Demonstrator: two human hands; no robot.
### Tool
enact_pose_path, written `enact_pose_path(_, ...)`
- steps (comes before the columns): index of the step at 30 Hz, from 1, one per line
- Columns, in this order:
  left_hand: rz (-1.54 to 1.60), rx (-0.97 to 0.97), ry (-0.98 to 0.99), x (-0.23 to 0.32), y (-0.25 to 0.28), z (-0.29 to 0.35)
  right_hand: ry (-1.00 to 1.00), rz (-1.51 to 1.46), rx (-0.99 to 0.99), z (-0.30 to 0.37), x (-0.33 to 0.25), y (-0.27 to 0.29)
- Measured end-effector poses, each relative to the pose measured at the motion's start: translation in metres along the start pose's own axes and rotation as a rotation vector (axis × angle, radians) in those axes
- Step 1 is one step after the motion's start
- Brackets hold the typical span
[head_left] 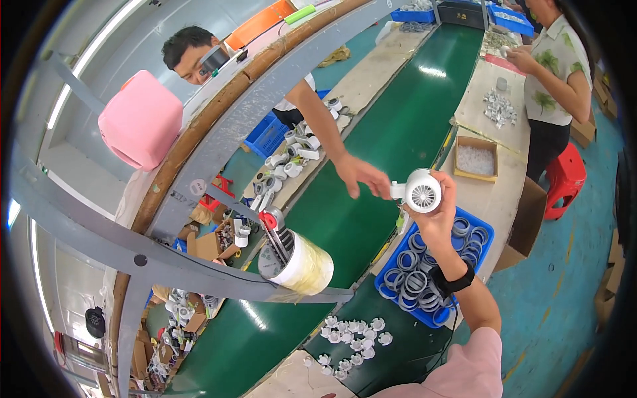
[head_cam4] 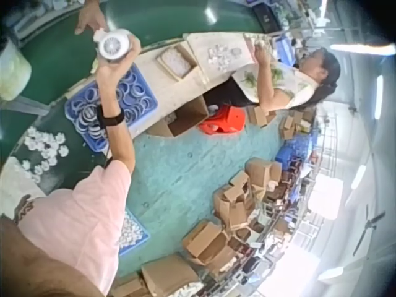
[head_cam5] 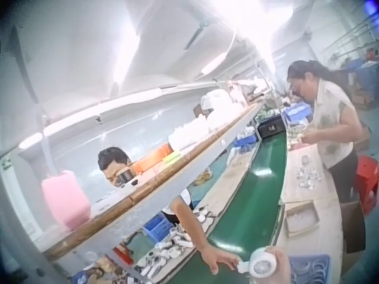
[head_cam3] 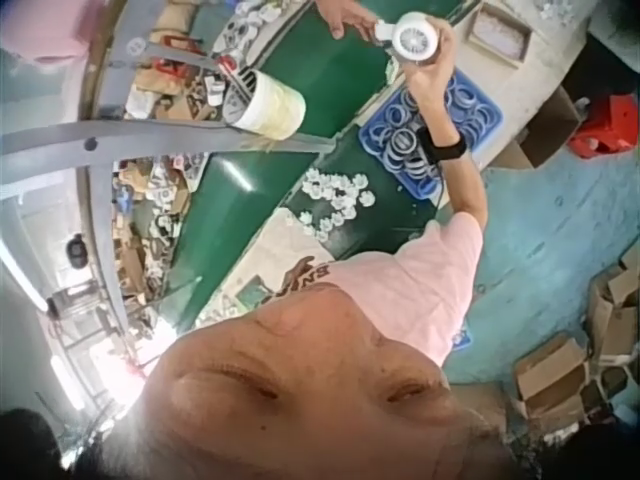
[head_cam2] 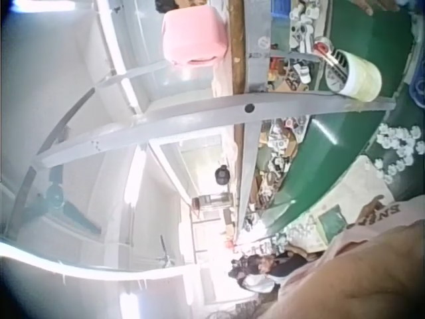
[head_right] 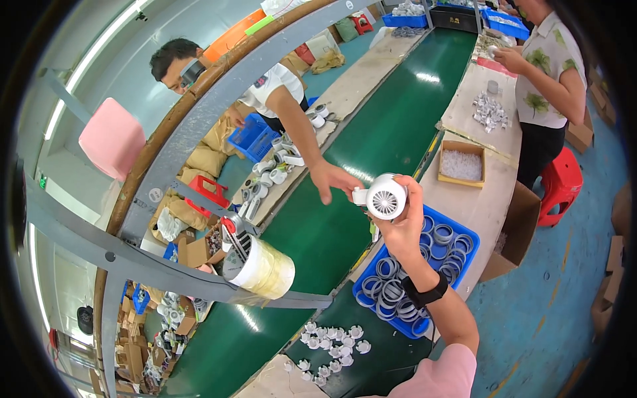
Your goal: Manually assemble small white plastic housings with internal circuit boards and wiring on a factory production line.
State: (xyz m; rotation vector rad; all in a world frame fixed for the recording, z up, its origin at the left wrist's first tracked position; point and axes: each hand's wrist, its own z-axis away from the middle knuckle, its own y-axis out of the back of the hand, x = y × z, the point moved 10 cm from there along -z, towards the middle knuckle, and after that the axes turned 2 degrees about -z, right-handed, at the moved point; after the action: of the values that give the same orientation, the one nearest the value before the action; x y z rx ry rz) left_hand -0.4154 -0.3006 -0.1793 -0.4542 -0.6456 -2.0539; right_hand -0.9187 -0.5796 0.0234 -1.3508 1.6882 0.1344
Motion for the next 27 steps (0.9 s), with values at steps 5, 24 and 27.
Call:
enact_pose_path(5,0.037,0.008,0.008,-0.004,-0.006,0.008,-0.106,-0.027,0.014,-0.004,0.012,0.002)
enact_pose_path(24,0.132,0.089,0.094,0.037,-0.026,0.043,-0.690,0.050,-0.300,0.085,0.124,-0.057)
enact_pose_path(27,0.164,0.079,0.112,0.037,-0.027,0.045,-0.772,-0.092,-0.436,0.120,0.063,-0.084)
